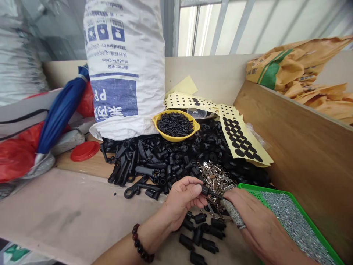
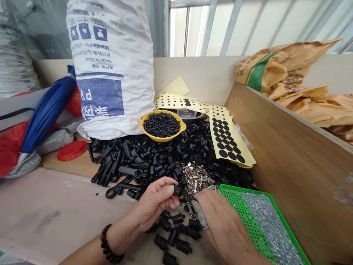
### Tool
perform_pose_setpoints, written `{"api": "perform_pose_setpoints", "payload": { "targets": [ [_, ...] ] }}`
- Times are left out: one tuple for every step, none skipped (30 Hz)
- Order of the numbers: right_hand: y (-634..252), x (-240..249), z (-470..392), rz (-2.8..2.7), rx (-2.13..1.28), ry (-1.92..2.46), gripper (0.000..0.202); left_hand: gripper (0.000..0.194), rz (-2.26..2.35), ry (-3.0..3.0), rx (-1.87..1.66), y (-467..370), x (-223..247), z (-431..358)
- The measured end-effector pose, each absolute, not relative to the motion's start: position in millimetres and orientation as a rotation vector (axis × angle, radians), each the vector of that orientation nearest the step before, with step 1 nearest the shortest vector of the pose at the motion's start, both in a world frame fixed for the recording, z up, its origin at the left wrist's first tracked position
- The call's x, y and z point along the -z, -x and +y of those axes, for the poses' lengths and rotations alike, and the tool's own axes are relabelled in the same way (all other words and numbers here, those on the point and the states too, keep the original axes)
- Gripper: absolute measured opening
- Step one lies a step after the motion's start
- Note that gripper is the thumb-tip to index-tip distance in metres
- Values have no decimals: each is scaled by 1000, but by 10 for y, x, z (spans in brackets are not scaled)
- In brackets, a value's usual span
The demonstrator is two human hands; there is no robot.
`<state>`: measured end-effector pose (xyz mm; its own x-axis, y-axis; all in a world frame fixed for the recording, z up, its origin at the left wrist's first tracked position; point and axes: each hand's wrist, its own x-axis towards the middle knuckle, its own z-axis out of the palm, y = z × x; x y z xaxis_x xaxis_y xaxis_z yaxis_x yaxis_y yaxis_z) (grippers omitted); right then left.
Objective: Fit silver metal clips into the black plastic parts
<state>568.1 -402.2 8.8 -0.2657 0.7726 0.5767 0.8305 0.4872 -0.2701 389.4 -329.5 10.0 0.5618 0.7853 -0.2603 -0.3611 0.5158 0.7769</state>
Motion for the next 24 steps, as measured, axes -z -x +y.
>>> {"api": "perform_pose_setpoints", "payload": {
  "targets": [
    [-5667, -90, -4017, -2085, 167, 1310, 31, 46, 655, -737, -739, -3892, -97, -3310],
    [-5651, -92, -4012, -2098, 215, 1303, 28, 47, 652, -743, -720, -3891, -94, -3327],
    [-5635, -93, -4007, -2108, 255, 1292, 26, 47, 646, -755, -696, -3890, -92, -3343],
    [-5618, -94, -4005, -2111, 283, 1282, 24, 48, 638, -772, -673, -3890, -89, -3358],
    [-5604, -95, -4006, -2115, 288, 1270, 24, 47, 626, -796, -655, -3890, -86, -3372],
    [-5594, -98, -4009, -2111, 267, 1261, 24, 45, 611, -822, -644, -3888, -83, -3382],
    [-5587, -103, -4016, -2101, 210, 1259, 24, 43, 596, -852, -639, -3886, -80, -3391],
    [-5584, -111, -4025, -2085, 113, 1263, 24, 42, 583, -884, -640, -3883, -78, -3396],
    [-5583, -119, -4035, -2064, -25, 1274, 24, 41, 577, -917, -645, -3878, -76, -3400],
    [-5585, -125, -4044, -2037, -204, 1292, 24, 40, 577, -949, -654, -3872, -74, -3401],
    [-5586, -124, -4049, -1996, -402, 1314, 24, 39, 581, -986, -664, -3866, -73, -3402],
    [-5586, -111, -4050, -1935, -600, 1344, 23, 37, 589, -1030, -674, -3857, -72, -3402],
    [-5586, -83, -4045, -1863, -792, 1372, 22, 35, 599, -1084, -682, -3848, -72, -3402],
    [-5583, -39, -4035, -1771, -963, 1403, 22, 33, 613, -1149, -689, -3836, -74, -3402],
    [-5580, 18, -4022, -1664, -1110, 1428, 24, 30, 628, -1228, -695, -3823, -79, -3402],
    [-5576, 83, -4010, -1553, -1231, 1452, 29, 26, 646, -1321, -701, -3809, -87, -3402],
    [-5570, 146, -4001, -1449, -1324, 1469, 33, 23, 668, -1419, -703, -3794, -98, -3403],
    [-5565, 199, -4000, -1386, -1385, 1473, 35, 21, 688, -1518, -701, -3780, -113, -3406],
    [-5559, 235, -4006, -1372, -1393, 1469, 35, 20, 701, -1609, -701, -3767, -130, -3409],
    [-5552, 250, -4021, -1408, -1350, 1465, 33, 19, 708, -1684, -703, -3757, -146, -3413],
    [-5545, 243, -4042, -1483, -1268, 1458, 29, 19, 709, -1737, -707, -3751, -159, -3417],
    [-5536, 220, -4065, -1573, -1164, 1447, 25, 19, 708, -1767, -710, -3747, -168, -3421],
    [-5526, 187, -4087, -1658, -1054, 1432, 23, 19, 706, -1782, -715, -3745, -170, -3425],
    [-5514, 151, -4104, -1724, -957, 1423, 22, 19, 712, -1787, -715, -3744, -166, -3426]
  ]
}}
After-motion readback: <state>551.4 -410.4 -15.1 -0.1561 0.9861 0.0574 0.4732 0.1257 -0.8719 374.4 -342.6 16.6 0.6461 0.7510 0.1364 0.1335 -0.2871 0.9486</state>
